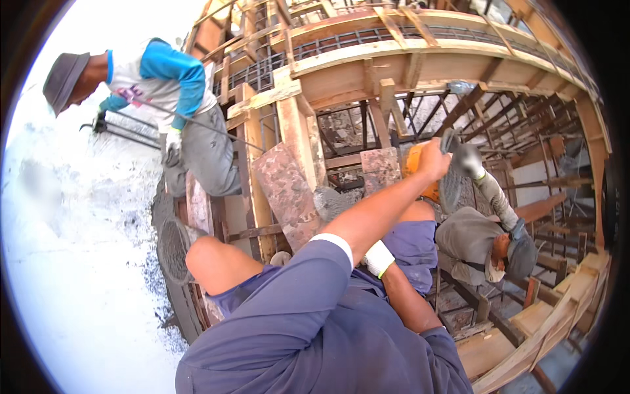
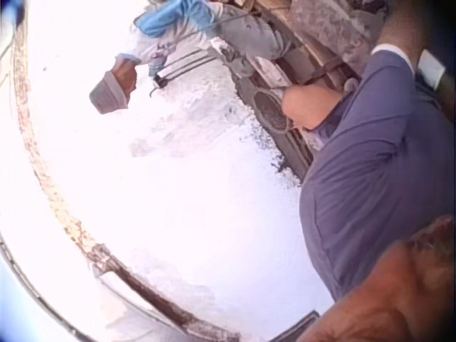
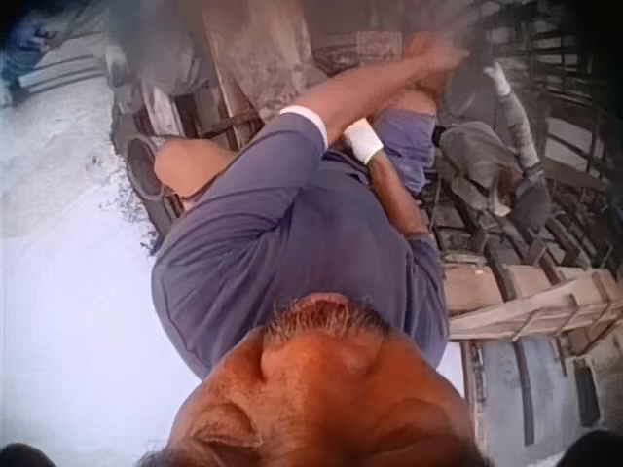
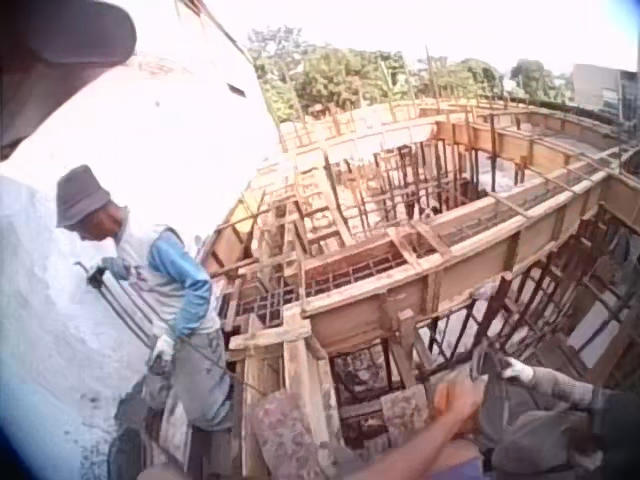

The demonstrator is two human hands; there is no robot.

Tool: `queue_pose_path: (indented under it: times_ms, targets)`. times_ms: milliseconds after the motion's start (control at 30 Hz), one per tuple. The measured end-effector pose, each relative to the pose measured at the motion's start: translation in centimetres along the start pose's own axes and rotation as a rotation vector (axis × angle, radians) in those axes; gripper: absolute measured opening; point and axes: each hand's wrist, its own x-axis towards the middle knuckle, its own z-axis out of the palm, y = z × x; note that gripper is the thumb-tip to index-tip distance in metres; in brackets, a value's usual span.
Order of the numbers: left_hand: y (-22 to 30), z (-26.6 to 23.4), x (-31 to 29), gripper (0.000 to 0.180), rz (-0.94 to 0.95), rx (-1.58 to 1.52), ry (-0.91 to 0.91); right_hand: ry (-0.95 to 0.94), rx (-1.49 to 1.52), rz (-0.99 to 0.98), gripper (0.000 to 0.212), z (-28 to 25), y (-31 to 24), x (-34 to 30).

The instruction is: The person applies concrete to the edge of a wooden structure using a trowel, taking mortar from a bucket and smoothing it along the rim.

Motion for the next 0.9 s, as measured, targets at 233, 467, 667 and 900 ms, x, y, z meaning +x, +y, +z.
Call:
queue_pose_path:
  times_ms: [233,467,667,900]
  targets:
    - [0.5,-3.5,0.3,0.045,-0.043,0.273,-0.17,0.132,0.885,0.236,0.035,-0.9,3.7,1.5]
    - [4.6,-37.6,-2.0,0.047,0.067,0.923,-0.218,0.086,0.375,0.161,0.042,1.2,-1.7,-0.5]
    - [-2.2,-62.2,-21.0,0.047,-0.393,1.286,0.206,0.067,0.303,0.125,0.027,1.8,-1.3,0.4]
    - [-7.3,-70.7,-30.5,0.075,-0.788,1.334,0.726,0.144,0.17,0.1,0.031,2.4,-0.4,1.6]
